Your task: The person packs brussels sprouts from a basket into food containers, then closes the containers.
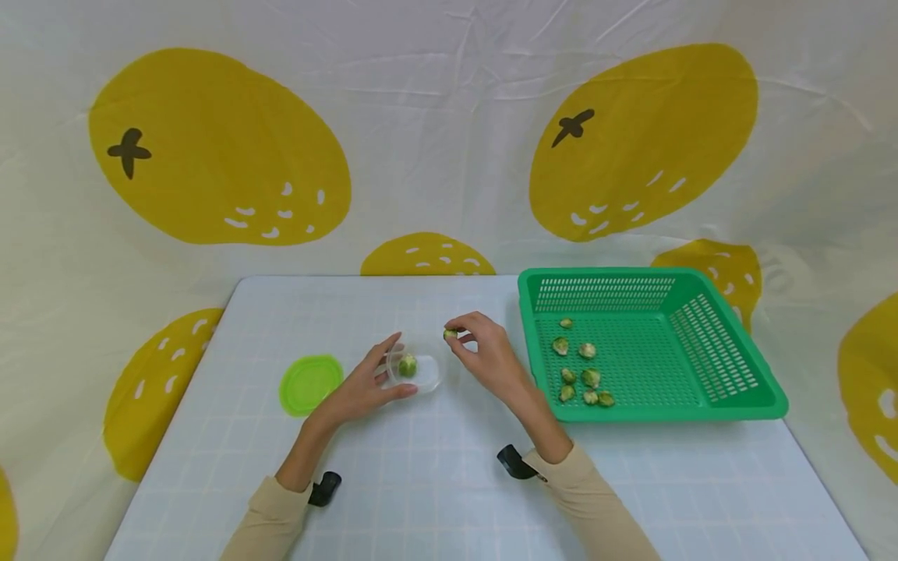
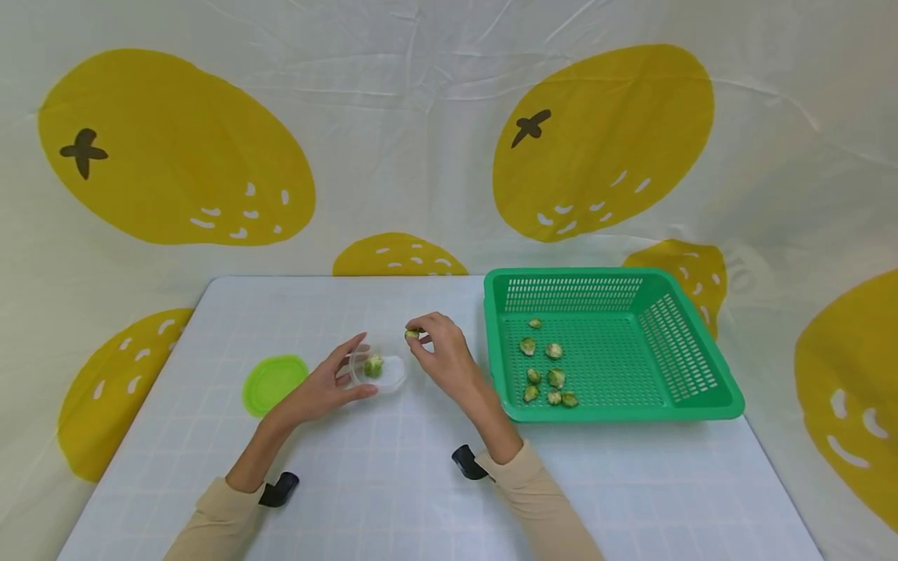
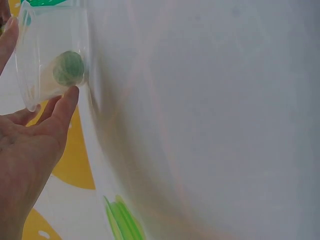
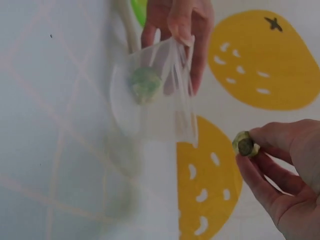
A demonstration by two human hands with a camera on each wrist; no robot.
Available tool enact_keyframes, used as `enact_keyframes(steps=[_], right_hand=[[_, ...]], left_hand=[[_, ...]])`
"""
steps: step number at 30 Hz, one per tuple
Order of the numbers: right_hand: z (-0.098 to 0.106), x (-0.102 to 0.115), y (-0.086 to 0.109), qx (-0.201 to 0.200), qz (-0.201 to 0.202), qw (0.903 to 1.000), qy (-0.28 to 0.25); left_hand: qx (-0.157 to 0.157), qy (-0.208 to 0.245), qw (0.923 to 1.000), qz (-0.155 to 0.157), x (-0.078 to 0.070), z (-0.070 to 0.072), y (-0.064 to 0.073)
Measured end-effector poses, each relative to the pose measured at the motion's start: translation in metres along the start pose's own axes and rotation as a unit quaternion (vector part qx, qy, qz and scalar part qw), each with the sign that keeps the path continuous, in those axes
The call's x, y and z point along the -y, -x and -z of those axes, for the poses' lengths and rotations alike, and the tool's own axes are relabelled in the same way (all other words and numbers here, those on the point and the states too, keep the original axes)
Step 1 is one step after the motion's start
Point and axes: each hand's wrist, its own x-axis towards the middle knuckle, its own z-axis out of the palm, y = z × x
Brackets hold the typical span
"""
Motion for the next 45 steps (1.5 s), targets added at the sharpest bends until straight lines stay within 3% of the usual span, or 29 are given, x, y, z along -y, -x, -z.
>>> enact_keyframes(steps=[25, 37, 45], right_hand=[[-0.044, -0.007, -0.001, 0.047, 0.016, 0.9983, -0.03], [-0.053, -0.007, -0.004, 0.079, 0.041, 0.9955, 0.031], [-0.057, -0.005, -0.004, 0.109, 0.063, 0.9864, 0.106]], left_hand=[[0.001, 0.001, 1.0, -0.003, -0.002, 0.0, 0.002], [0.005, 0.016, 0.9997, -0.017, -0.002, 0.0, 0.002], [0.009, 0.027, 0.9992, -0.028, 0.001, 0.001, 0.002]])
